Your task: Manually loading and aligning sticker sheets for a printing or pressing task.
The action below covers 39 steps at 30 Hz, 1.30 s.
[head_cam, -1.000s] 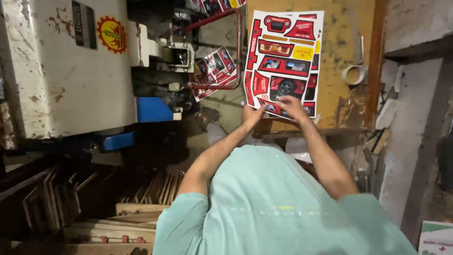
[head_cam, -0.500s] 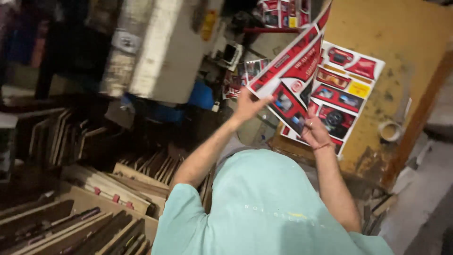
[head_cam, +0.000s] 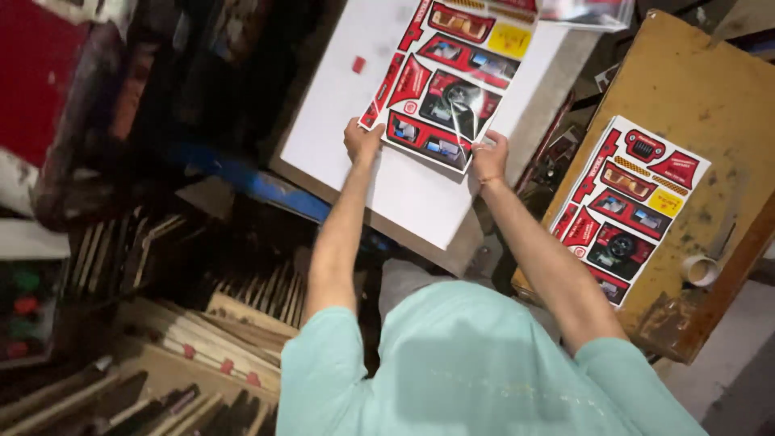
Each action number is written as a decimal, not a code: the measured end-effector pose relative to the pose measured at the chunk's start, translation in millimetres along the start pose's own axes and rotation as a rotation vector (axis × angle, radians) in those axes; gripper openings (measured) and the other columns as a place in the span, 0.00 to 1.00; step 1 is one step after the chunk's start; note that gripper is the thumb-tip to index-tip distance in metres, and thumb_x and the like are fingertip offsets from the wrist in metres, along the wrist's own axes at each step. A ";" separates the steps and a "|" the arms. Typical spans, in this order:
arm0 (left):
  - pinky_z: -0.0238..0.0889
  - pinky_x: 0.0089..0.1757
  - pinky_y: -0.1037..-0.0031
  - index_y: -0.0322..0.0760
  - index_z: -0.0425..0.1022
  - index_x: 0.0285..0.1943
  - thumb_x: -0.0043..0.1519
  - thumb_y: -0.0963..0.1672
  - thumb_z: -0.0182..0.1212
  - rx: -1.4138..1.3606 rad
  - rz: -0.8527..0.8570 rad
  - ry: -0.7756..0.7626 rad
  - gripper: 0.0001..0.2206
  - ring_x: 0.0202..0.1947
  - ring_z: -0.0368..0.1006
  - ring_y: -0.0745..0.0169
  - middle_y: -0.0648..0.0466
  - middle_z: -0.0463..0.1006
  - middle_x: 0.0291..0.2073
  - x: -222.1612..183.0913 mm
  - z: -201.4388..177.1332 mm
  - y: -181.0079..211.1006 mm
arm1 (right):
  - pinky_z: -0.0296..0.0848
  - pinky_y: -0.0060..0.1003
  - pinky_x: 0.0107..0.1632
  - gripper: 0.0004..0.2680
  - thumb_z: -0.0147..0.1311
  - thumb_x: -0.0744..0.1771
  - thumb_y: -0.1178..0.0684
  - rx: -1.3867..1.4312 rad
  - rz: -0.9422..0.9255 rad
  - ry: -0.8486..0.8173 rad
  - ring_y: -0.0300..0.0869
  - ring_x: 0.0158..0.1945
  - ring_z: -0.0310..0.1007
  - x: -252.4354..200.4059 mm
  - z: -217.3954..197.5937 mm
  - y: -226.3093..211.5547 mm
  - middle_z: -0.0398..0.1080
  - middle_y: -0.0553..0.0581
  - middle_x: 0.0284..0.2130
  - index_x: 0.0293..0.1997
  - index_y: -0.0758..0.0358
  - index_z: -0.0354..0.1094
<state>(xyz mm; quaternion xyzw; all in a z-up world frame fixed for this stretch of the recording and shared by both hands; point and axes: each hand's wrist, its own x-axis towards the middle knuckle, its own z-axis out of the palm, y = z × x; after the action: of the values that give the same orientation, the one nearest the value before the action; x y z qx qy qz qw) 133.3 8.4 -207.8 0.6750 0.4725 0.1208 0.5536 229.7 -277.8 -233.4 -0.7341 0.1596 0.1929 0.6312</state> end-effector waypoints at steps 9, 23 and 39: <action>0.72 0.41 0.62 0.35 0.79 0.38 0.45 0.47 0.76 0.190 -0.059 0.071 0.17 0.34 0.81 0.51 0.48 0.84 0.31 48.5 10.5 -33.8 | 0.76 0.32 0.37 0.19 0.48 0.65 0.65 -0.272 -0.121 -0.243 0.38 0.34 0.76 25.2 -19.3 -11.3 0.76 0.57 0.34 0.64 0.68 0.59; 0.65 0.31 0.78 0.34 0.70 0.59 0.66 0.39 0.67 -0.536 0.274 -0.157 0.14 0.32 0.77 0.63 0.50 0.80 0.35 -130.7 -143.6 88.5 | 0.65 0.56 0.53 0.19 0.70 0.61 0.36 -1.081 -0.063 0.286 0.55 0.40 0.73 -100.5 -278.2 66.0 0.73 0.63 0.35 0.33 0.64 0.72; 0.75 0.40 0.73 0.31 0.74 0.56 0.54 0.41 0.75 0.020 0.124 -1.273 0.21 0.36 0.80 0.65 0.47 0.85 0.36 -370.5 248.1 -157.0 | 0.77 0.42 0.47 0.11 0.65 0.62 0.42 -0.882 0.037 -0.072 0.49 0.39 0.81 -105.8 -332.8 108.6 0.79 0.64 0.34 0.32 0.60 0.79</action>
<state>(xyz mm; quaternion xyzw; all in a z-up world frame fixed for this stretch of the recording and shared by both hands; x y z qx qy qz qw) 30.2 -444.0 -298.5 0.6461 0.0124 -0.2762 0.7114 112.4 -624.1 -233.3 -0.9230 0.0531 0.2793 0.2594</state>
